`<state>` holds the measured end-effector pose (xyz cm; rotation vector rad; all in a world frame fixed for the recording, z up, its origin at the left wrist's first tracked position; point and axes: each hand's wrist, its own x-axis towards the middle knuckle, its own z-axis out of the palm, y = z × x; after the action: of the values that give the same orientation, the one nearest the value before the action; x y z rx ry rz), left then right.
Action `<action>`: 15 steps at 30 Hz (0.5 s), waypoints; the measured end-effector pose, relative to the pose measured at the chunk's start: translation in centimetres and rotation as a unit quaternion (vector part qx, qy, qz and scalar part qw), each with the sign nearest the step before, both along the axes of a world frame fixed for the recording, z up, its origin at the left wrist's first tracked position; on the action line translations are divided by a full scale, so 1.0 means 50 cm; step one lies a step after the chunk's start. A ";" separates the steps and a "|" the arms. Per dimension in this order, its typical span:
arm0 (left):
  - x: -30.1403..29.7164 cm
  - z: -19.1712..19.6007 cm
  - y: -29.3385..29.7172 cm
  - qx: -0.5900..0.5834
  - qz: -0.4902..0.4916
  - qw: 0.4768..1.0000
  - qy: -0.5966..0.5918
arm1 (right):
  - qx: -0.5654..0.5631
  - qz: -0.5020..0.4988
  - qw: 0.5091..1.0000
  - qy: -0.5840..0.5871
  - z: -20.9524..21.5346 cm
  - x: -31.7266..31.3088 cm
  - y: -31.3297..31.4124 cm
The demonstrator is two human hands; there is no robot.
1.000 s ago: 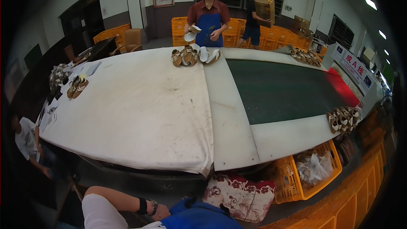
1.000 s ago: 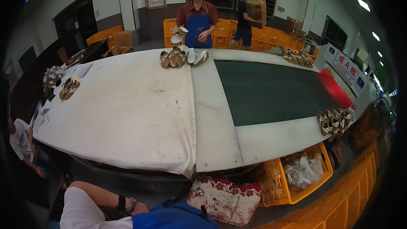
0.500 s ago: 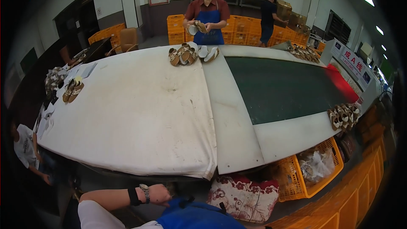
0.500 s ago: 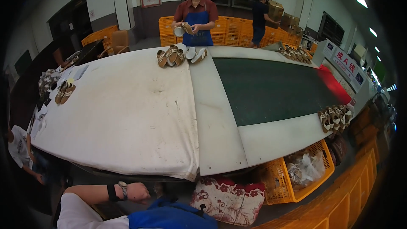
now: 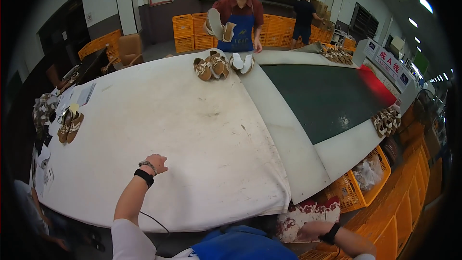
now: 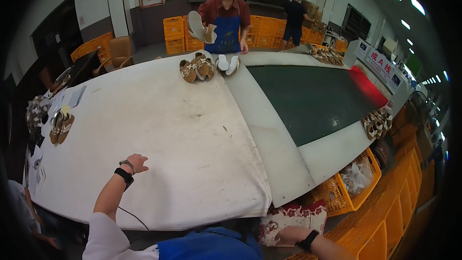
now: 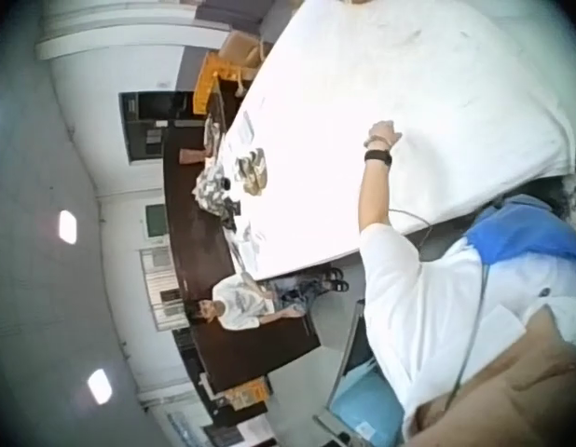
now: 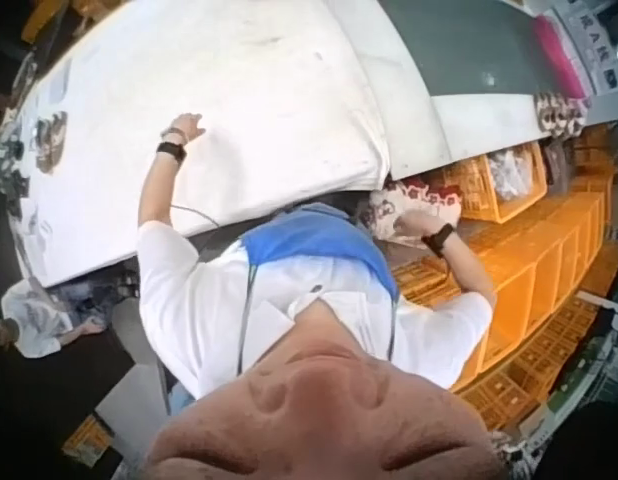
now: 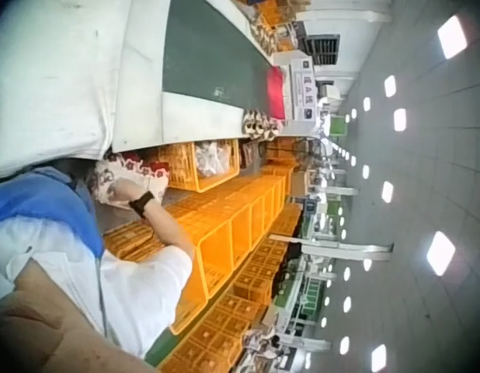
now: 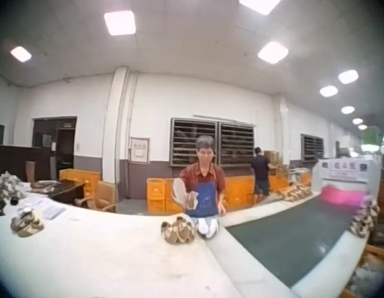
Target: Gathering multiple pairs of manufactured shoes from a table and placing them into a large plastic bag.
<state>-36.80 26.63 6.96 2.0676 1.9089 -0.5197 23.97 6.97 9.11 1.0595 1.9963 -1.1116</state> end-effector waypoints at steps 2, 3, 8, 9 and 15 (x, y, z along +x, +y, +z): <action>-0.029 -0.049 0.014 -0.001 0.030 1.000 0.000 | 0.188 -0.039 0.978 -0.088 0.062 0.035 0.133; -0.040 -0.065 0.013 -0.003 0.068 0.998 0.001 | 0.298 -0.072 0.945 -0.116 0.128 0.030 0.194; -0.015 -0.153 0.004 -0.152 0.126 0.980 -0.015 | 0.570 -0.186 0.800 -0.005 0.326 0.031 0.458; 0.001 -0.145 -0.014 -0.136 0.141 0.980 -0.026 | 0.579 -0.201 0.790 -0.002 0.358 0.001 0.490; -0.011 -0.120 -0.042 -0.161 0.175 0.968 -0.077 | 0.523 -0.161 0.837 0.022 0.413 -0.192 0.678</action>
<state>-37.35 24.53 0.97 1.4844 1.8942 -0.5265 14.36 40.89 29.74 1.9563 2.5519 -0.0485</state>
